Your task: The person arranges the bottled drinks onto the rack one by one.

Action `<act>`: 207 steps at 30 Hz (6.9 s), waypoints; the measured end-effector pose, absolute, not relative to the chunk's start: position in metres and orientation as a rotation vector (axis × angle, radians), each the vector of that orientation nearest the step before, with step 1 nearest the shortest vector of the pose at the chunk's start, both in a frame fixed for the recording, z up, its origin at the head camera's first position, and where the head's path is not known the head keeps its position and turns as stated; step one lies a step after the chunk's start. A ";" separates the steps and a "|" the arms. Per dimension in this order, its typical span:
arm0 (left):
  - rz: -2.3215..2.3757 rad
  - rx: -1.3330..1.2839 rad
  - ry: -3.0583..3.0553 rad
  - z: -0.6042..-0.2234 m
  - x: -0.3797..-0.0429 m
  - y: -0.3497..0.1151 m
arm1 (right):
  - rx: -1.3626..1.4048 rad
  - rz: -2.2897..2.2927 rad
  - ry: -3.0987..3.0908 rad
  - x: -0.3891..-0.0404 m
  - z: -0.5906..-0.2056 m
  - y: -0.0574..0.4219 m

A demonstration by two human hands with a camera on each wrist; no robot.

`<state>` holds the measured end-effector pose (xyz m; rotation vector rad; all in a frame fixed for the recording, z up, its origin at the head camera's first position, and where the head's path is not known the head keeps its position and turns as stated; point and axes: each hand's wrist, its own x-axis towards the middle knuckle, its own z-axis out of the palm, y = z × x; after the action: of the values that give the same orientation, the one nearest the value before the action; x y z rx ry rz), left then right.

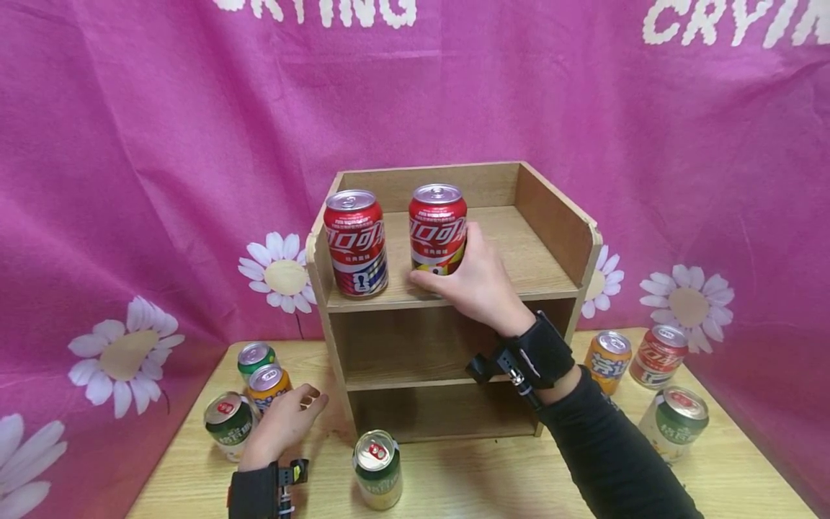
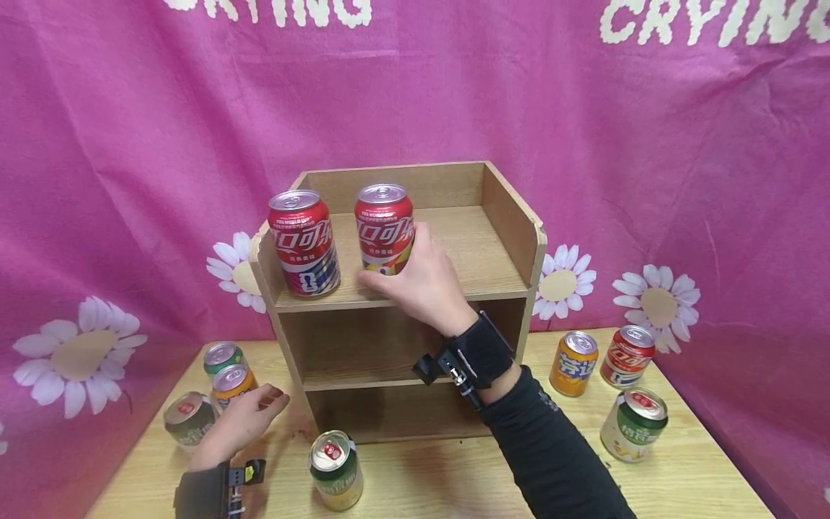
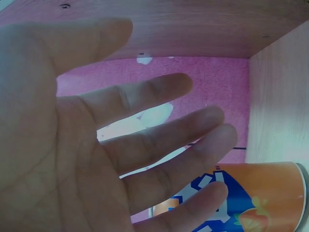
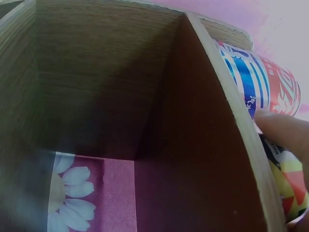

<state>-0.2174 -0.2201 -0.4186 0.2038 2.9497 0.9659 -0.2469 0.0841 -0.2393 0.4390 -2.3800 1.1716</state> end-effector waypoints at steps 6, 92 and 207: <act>0.969 0.218 2.975 -0.418 -0.216 -0.220 | 0.433 1.206 -2.396 -0.247 -0.239 0.088; 1.891 1.004 2.153 -0.420 -0.167 -0.144 | 1.009 1.307 -2.651 -0.161 -0.479 0.201; 1.864 0.622 3.076 -0.240 -0.242 0.068 | 1.153 1.401 -2.857 -0.167 -0.482 0.214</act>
<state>-0.2424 0.0684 -0.2398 0.6223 3.0760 1.8642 -0.1668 0.2143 -0.4825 1.1525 -2.8575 1.4005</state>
